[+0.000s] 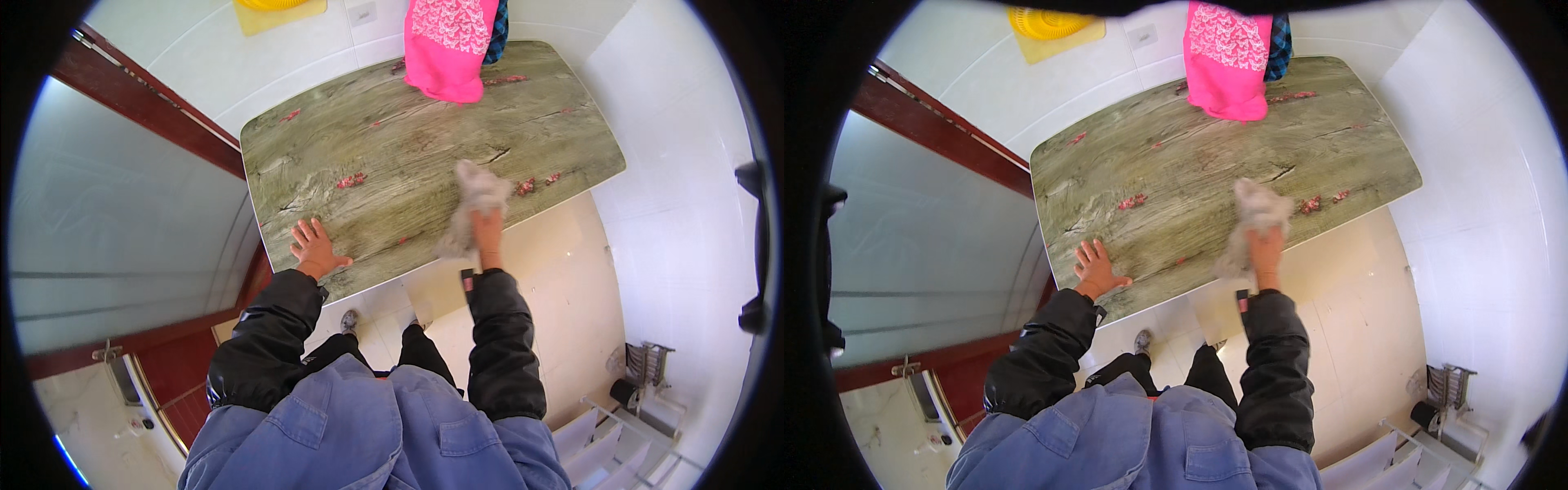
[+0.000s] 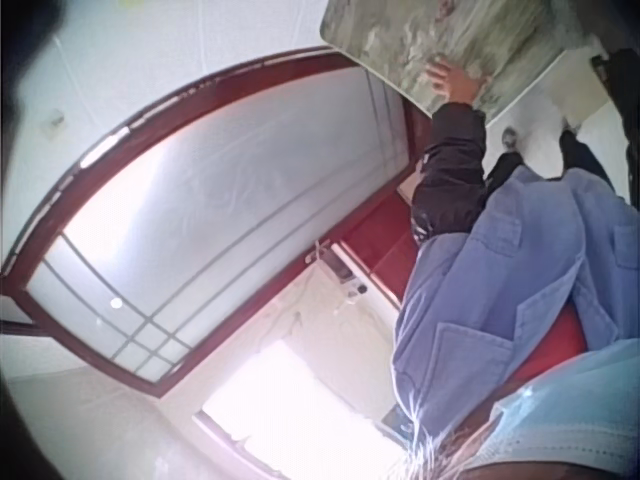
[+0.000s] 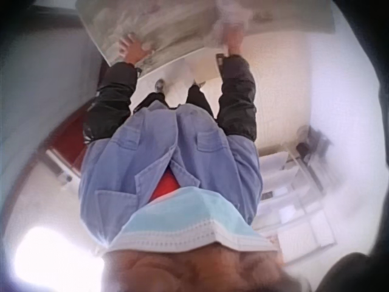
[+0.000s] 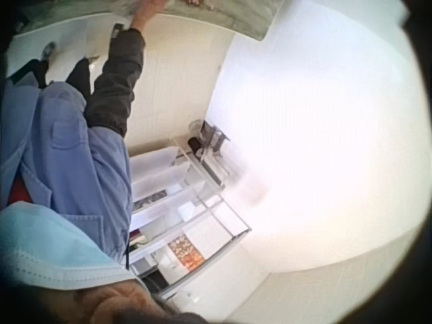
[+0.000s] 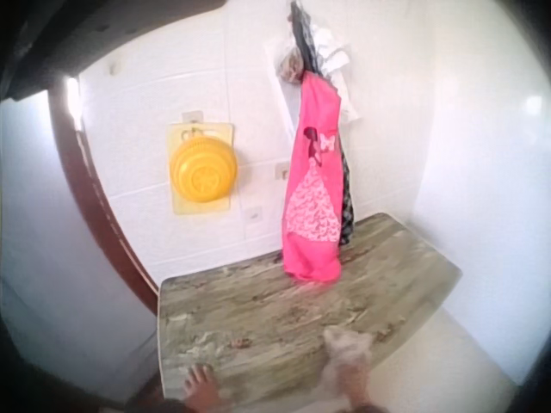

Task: The person wipes a small table and adjacent wall with a cloth, moving a yellow basket and cutting board to reach the wall. The person then wipes the kitchen counter and returns to wipe the table and wall again.

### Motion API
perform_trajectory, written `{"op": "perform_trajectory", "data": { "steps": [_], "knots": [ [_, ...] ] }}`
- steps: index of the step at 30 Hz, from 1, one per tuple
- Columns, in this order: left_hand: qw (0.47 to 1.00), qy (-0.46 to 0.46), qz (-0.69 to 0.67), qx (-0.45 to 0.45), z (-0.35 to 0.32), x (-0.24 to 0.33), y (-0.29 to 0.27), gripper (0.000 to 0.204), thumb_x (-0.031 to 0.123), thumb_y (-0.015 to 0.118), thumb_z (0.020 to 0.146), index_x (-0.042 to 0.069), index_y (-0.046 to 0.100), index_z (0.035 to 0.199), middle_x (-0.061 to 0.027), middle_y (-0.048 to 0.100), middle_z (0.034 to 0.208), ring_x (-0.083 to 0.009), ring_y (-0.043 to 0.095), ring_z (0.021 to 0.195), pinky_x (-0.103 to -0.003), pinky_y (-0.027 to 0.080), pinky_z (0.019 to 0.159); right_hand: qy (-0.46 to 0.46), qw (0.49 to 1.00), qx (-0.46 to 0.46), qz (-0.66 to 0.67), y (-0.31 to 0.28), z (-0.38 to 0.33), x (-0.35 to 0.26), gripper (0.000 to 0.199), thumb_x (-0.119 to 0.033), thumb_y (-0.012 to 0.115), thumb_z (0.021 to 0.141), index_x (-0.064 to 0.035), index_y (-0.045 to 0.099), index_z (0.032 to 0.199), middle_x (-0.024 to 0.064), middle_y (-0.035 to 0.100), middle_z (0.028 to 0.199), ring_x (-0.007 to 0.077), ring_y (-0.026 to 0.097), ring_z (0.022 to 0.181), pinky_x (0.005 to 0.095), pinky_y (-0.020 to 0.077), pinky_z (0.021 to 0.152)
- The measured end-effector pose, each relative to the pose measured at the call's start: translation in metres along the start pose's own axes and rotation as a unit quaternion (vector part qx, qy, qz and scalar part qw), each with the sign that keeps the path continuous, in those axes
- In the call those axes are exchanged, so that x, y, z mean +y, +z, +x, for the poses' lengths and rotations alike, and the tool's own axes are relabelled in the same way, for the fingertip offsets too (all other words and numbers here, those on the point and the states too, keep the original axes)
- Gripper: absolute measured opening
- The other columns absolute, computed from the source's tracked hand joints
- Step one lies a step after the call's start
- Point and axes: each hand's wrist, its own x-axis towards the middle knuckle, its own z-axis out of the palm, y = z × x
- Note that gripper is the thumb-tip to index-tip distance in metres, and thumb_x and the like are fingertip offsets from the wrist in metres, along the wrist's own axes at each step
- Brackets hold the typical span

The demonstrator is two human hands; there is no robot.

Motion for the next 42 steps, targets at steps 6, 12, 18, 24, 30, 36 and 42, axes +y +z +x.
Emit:
{"op": "perform_trajectory", "data": {
  "steps": [6, 12, 18, 24, 30, 36, 42],
  "knots": [
    [1.000, -0.003, 0.016, 0.019, 0.005, -0.002, 0.006, 0.149, 0.064, 0.087, 0.059, -0.002, -0.004, 0.157, -0.0353, -0.007, 0.160, -0.0542, -0.005, 0.148, -0.070, 0.018, 0.112, -0.439, 0.855, -0.164, -0.222, 0.087, -0.057, -0.054, 0.032, -0.019, 0.063, 0.078, -0.0112, 0.064, 0.109, 0.0080, 0.060, 0.115, 0.0326, 0.055, 0.109, 0.0462, 0.0481, 0.081],
    [1.000, -0.003, 0.005, 0.020, 0.004, -0.003, 0.006, 0.151, 0.063, 0.088, 0.058, -0.003, -0.005, 0.157, -0.0355, -0.008, 0.160, -0.0533, -0.005, 0.149, -0.070, 0.019, 0.112, -0.303, 0.871, -0.038, -0.385, 0.026, 0.062, -0.006, 0.032, -0.026, 0.068, 0.085, -0.0098, 0.064, 0.113, 0.0103, 0.060, 0.127, 0.0276, 0.058, 0.112, 0.0479, 0.0510, 0.076],
    [1.000, -0.014, 0.005, 0.014, 0.004, 0.000, 0.005, 0.150, 0.063, 0.088, 0.058, -0.002, -0.004, 0.157, -0.0346, -0.009, 0.161, -0.0537, -0.005, 0.149, -0.070, 0.018, 0.112, 0.177, 0.822, -0.202, 0.502, -0.049, 0.139, -0.008, 0.036, -0.026, 0.060, 0.099, -0.0008, 0.059, 0.125, 0.0099, 0.068, 0.111, 0.0197, 0.067, 0.096, 0.0347, 0.0548, 0.080],
    [1.000, -0.008, -0.016, 0.021, 0.001, -0.004, 0.002, 0.149, 0.064, 0.088, 0.058, -0.001, -0.002, 0.157, -0.0336, -0.008, 0.161, -0.0535, -0.005, 0.149, -0.072, 0.016, 0.111, 0.074, 0.901, -0.064, 0.424, -0.108, 0.150, -0.067, 0.036, -0.025, 0.057, 0.100, -0.0002, 0.058, 0.126, 0.0119, 0.067, 0.115, 0.0236, 0.069, 0.097, 0.0393, 0.0564, 0.085],
    [0.999, 0.006, -0.030, 0.035, 0.000, -0.005, 0.004, 0.150, 0.065, 0.088, 0.057, -0.001, -0.001, 0.158, -0.0330, -0.007, 0.162, -0.0538, -0.005, 0.149, -0.074, 0.015, 0.110, -0.095, 0.962, -0.203, 0.156, -0.076, 0.132, -0.068, 0.047, -0.017, 0.068, 0.093, -0.0069, 0.057, 0.137, 0.0087, 0.059, 0.132, 0.0213, 0.052, 0.126, 0.0345, 0.0467, 0.100],
    [0.998, 0.006, -0.038, 0.039, 0.002, -0.007, 0.007, 0.150, 0.064, 0.088, 0.056, -0.001, -0.001, 0.158, -0.0341, -0.008, 0.161, -0.0547, -0.005, 0.148, -0.074, 0.015, 0.110, -0.132, 0.982, -0.131, 0.016, -0.027, 0.113, -0.029, 0.046, -0.012, 0.072, 0.086, -0.0116, 0.062, 0.131, 0.0119, 0.060, 0.133, 0.0300, 0.052, 0.128, 0.0428, 0.0487, 0.099],
    [0.999, 0.005, -0.030, 0.042, 0.002, -0.007, 0.007, 0.150, 0.065, 0.088, 0.056, 0.000, -0.001, 0.158, -0.0320, -0.007, 0.162, -0.0539, -0.005, 0.149, -0.075, 0.015, 0.110, -0.364, 0.865, -0.056, -0.341, 0.026, 0.077, -0.019, 0.020, -0.012, 0.066, 0.086, -0.0085, 0.067, 0.106, 0.0119, 0.067, 0.105, 0.0328, 0.063, 0.102, 0.0391, 0.0510, 0.086]
  ]
}}
